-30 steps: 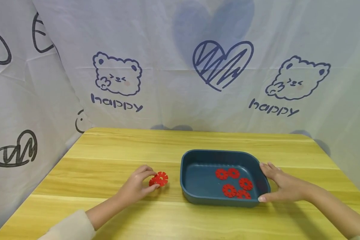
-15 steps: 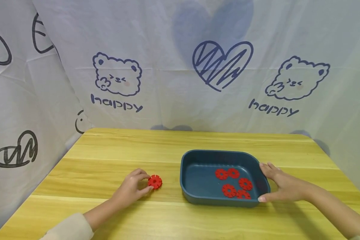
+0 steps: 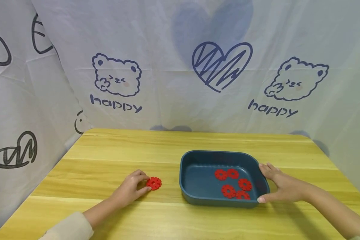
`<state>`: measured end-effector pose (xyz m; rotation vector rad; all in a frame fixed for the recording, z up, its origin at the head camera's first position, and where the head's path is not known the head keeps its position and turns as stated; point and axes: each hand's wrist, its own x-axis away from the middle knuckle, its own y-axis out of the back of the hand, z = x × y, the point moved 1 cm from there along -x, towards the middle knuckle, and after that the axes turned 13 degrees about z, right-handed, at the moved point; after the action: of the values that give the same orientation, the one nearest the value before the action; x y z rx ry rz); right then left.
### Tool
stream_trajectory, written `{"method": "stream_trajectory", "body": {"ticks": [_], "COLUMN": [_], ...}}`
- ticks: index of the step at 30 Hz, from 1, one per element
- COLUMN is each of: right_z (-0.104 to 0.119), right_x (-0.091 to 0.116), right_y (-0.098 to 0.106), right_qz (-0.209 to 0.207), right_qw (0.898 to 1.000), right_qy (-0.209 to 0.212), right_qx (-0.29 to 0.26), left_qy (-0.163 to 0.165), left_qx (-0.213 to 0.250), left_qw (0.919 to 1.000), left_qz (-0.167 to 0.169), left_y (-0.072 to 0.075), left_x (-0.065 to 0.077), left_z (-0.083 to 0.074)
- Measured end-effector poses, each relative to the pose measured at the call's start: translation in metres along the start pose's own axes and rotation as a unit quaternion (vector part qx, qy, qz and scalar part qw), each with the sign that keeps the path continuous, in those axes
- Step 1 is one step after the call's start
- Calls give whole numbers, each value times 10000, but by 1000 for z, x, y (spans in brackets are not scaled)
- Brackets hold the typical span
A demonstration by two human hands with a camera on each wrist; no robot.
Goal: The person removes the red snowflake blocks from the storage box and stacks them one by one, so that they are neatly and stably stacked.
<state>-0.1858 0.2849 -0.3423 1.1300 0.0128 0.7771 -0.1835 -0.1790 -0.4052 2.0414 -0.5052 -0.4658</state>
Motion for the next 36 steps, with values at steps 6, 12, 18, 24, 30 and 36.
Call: {"method": "stream_trajectory", "body": {"ticks": [6, 12, 18, 24, 30, 36], "right_z": [0, 0, -2, -2, -2, -2], "right_x": [0, 0, 0, 0, 0, -2], "right_y": [0, 0, -1, -2, -2, -2], "right_qz": [-26, -44, 10, 35, -4, -17], "right_qw": [10000, 10000, 10000, 10000, 10000, 10000], "right_qy": [13, 13, -21, -27, 7, 8], "right_qx": [18, 18, 0, -31, 12, 38], "left_qy": [-88, -240, -329, -374, -345, -317], "left_qx": [1, -68, -175, -211, -174, -184], "left_qw": [9998, 9995, 9989, 9986, 9987, 9988], "left_qz": [175, 212, 275, 297, 318, 331], "left_y": [-1, 0, -1, -1, -2, -3], "left_x": [-1, -2, -4, -4, -5, -5], "left_z": [2, 3, 5, 6, 7, 8]}}
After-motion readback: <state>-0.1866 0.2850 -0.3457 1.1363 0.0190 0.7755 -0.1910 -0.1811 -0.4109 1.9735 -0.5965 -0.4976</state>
